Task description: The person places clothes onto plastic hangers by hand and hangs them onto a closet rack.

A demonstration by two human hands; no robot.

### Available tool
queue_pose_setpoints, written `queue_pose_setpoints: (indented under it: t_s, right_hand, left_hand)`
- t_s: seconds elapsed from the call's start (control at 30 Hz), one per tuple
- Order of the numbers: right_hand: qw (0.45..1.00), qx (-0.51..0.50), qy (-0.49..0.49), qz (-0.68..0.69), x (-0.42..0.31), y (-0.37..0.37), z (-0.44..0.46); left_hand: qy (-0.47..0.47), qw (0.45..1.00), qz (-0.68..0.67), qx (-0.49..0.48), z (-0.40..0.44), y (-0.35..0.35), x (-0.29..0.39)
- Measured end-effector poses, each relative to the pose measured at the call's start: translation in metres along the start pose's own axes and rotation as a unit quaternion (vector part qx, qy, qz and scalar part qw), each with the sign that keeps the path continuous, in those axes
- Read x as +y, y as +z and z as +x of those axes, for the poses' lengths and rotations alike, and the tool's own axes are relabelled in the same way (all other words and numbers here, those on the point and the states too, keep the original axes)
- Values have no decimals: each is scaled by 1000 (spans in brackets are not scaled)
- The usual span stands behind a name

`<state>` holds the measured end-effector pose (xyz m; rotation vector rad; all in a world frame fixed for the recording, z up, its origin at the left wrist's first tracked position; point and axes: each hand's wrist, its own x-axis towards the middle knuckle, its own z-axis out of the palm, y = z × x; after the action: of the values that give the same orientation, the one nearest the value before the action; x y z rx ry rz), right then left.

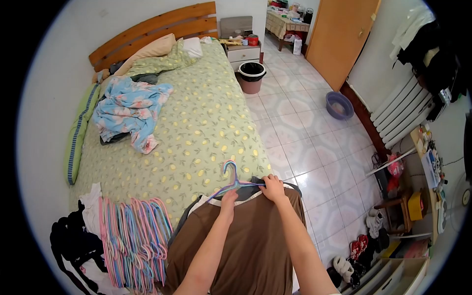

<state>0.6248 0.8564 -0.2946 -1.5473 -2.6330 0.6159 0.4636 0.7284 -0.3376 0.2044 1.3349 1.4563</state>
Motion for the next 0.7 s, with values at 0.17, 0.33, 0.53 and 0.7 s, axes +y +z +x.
queue_pose_setpoints:
  t_s: [0.17, 0.33, 0.53, 0.7]
  right_hand:
    - [999, -42, 8, -11, 6, 3, -3]
    - [999, 48, 5, 11, -8, -6, -54]
    - [980, 158, -18, 119, -18, -28, -132]
    - [981, 132, -39, 137, -21, -46, -172]
  left_hand:
    - [-15, 1000, 7, -10, -15, 2, 10]
    - [56, 998, -24, -32, -54, 21, 12]
    - [-62, 978, -187, -74, -115, 71, 17]
    - [-47, 986, -119, -106, -140, 81, 7]
